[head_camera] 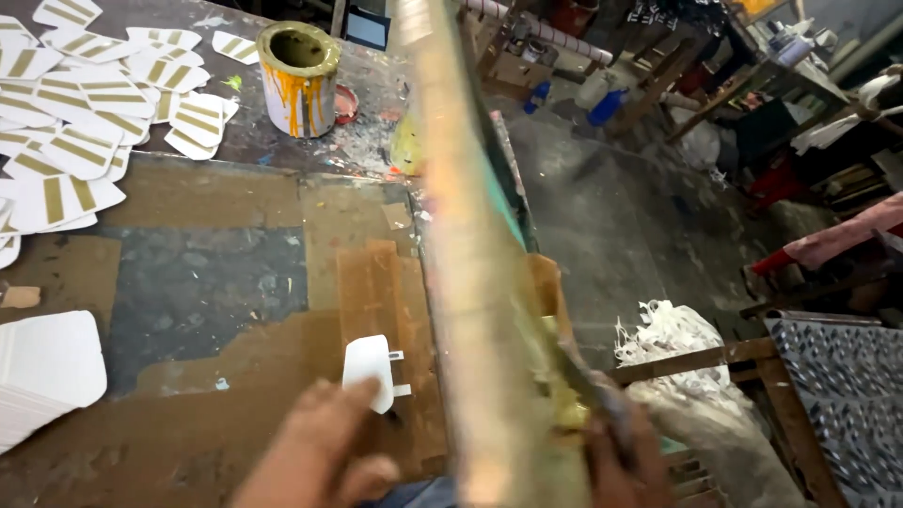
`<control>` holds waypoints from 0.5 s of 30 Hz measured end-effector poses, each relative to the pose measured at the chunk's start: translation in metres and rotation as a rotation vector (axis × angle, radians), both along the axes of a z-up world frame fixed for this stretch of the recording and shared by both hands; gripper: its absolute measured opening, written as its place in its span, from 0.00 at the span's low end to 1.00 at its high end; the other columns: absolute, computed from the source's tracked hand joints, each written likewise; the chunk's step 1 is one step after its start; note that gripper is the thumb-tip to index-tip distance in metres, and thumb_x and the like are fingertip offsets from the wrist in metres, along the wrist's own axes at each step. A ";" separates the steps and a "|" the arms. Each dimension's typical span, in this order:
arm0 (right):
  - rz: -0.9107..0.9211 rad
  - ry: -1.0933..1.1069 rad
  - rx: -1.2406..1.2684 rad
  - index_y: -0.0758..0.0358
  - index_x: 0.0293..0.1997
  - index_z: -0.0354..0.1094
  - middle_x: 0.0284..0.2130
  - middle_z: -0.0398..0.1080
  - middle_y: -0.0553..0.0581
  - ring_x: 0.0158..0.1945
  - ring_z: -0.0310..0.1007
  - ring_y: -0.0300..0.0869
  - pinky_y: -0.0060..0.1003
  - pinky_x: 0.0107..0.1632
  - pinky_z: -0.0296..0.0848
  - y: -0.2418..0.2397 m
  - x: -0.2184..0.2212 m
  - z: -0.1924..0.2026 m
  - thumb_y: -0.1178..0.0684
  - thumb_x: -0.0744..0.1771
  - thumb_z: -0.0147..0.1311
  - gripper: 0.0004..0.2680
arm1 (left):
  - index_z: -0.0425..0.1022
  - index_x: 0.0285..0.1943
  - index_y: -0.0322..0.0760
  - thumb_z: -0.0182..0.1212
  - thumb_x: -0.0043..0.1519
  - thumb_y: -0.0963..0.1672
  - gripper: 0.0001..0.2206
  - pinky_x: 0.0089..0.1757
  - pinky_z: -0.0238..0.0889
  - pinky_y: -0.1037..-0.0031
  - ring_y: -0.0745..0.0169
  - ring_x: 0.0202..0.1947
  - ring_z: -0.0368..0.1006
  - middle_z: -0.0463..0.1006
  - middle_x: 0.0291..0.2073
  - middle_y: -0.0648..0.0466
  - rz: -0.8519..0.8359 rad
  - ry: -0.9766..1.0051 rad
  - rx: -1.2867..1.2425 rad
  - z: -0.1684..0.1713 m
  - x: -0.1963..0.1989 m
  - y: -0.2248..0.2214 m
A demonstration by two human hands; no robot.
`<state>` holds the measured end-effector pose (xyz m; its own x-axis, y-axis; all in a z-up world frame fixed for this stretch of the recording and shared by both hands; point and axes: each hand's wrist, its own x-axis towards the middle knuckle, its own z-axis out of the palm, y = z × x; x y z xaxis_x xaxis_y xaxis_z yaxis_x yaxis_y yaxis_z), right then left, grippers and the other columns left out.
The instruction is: Manually screen printing a design onto small white cards using ink and a squeegee.
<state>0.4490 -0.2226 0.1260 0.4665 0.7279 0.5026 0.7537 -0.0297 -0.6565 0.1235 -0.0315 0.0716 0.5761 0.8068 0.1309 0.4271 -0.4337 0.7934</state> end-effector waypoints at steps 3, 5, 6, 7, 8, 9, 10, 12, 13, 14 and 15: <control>-0.010 0.007 0.002 0.63 0.58 0.73 0.52 0.78 0.59 0.57 0.79 0.45 0.36 0.59 0.75 0.071 -0.058 0.009 0.67 0.64 0.52 0.16 | 0.64 0.75 0.28 0.55 0.66 0.59 0.37 0.65 0.54 0.57 0.45 0.71 0.66 0.72 0.69 0.44 0.255 -0.594 -0.190 0.087 -0.046 0.002; 0.204 -0.054 -0.014 0.63 0.57 0.74 0.53 0.78 0.59 0.58 0.79 0.48 0.39 0.59 0.75 0.082 -0.058 -0.020 0.67 0.63 0.53 0.17 | 0.63 0.76 0.30 0.52 0.67 0.59 0.36 0.64 0.56 0.60 0.49 0.70 0.68 0.73 0.69 0.44 0.287 -0.689 -0.265 0.074 -0.086 0.021; 0.417 -0.115 -0.035 0.62 0.56 0.75 0.53 0.78 0.60 0.59 0.79 0.50 0.41 0.60 0.75 0.089 -0.057 -0.035 0.67 0.61 0.54 0.17 | 0.62 0.76 0.32 0.48 0.69 0.60 0.36 0.63 0.58 0.64 0.54 0.68 0.71 0.74 0.69 0.45 0.319 -0.785 -0.341 0.067 -0.106 0.029; 0.423 -0.116 -0.032 0.62 0.56 0.75 0.53 0.78 0.60 0.59 0.79 0.50 0.41 0.60 0.75 0.087 -0.058 -0.050 0.67 0.61 0.54 0.17 | 0.62 0.76 0.32 0.48 0.69 0.60 0.36 0.63 0.58 0.64 0.54 0.68 0.71 0.74 0.69 0.45 0.323 -0.787 -0.336 0.044 -0.109 0.035; 0.537 -0.146 -0.093 0.62 0.55 0.74 0.53 0.77 0.62 0.59 0.78 0.52 0.43 0.60 0.75 0.086 -0.059 -0.065 0.63 0.60 0.60 0.17 | 0.66 0.74 0.32 0.52 0.64 0.59 0.36 0.61 0.61 0.62 0.53 0.63 0.73 0.78 0.63 0.43 0.510 -0.571 -0.439 0.021 -0.113 0.040; 0.651 -0.175 -0.156 0.62 0.54 0.74 0.52 0.76 0.63 0.59 0.76 0.54 0.45 0.59 0.74 0.085 -0.060 -0.080 0.60 0.59 0.67 0.18 | 0.70 0.72 0.33 0.55 0.59 0.58 0.36 0.58 0.64 0.61 0.53 0.58 0.75 0.82 0.57 0.41 0.687 -0.347 -0.541 -0.003 -0.116 0.046; 0.655 -0.177 -0.152 0.62 0.54 0.74 0.52 0.76 0.63 0.59 0.76 0.54 0.45 0.59 0.74 0.088 -0.059 -0.092 0.60 0.59 0.67 0.18 | 0.70 0.72 0.33 0.55 0.59 0.58 0.36 0.58 0.64 0.61 0.53 0.58 0.75 0.82 0.57 0.41 0.691 -0.349 -0.537 -0.018 -0.118 0.048; 0.855 -0.254 -0.127 0.63 0.57 0.73 0.53 0.77 0.63 0.60 0.78 0.53 0.48 0.63 0.73 0.088 -0.055 -0.117 0.65 0.59 0.58 0.20 | 0.70 0.71 0.38 0.62 0.56 0.58 0.35 0.56 0.65 0.59 0.48 0.58 0.76 0.79 0.58 0.40 0.749 0.025 -0.374 -0.050 -0.120 0.047; 0.859 -0.251 -0.137 0.63 0.57 0.73 0.53 0.77 0.63 0.60 0.78 0.53 0.48 0.63 0.73 0.092 -0.064 -0.106 0.65 0.59 0.58 0.20 | 0.70 0.71 0.38 0.62 0.56 0.58 0.35 0.56 0.65 0.59 0.48 0.58 0.76 0.79 0.58 0.40 0.752 0.026 -0.384 -0.056 -0.118 0.043; 0.806 -0.199 -0.176 0.62 0.56 0.74 0.50 0.77 0.62 0.57 0.78 0.54 0.48 0.61 0.74 0.100 -0.074 -0.095 0.66 0.57 0.55 0.22 | 0.70 0.73 0.42 0.65 0.56 0.57 0.36 0.55 0.67 0.57 0.43 0.57 0.76 0.79 0.56 0.38 0.747 0.192 -0.318 -0.061 -0.117 0.044; 0.753 -0.148 -0.216 0.62 0.55 0.75 0.48 0.78 0.61 0.55 0.78 0.55 0.47 0.59 0.75 0.109 -0.083 -0.085 0.66 0.54 0.52 0.23 | 0.70 0.75 0.46 0.68 0.55 0.57 0.37 0.53 0.69 0.54 0.37 0.56 0.76 0.79 0.54 0.35 0.738 0.354 -0.251 -0.066 -0.116 0.046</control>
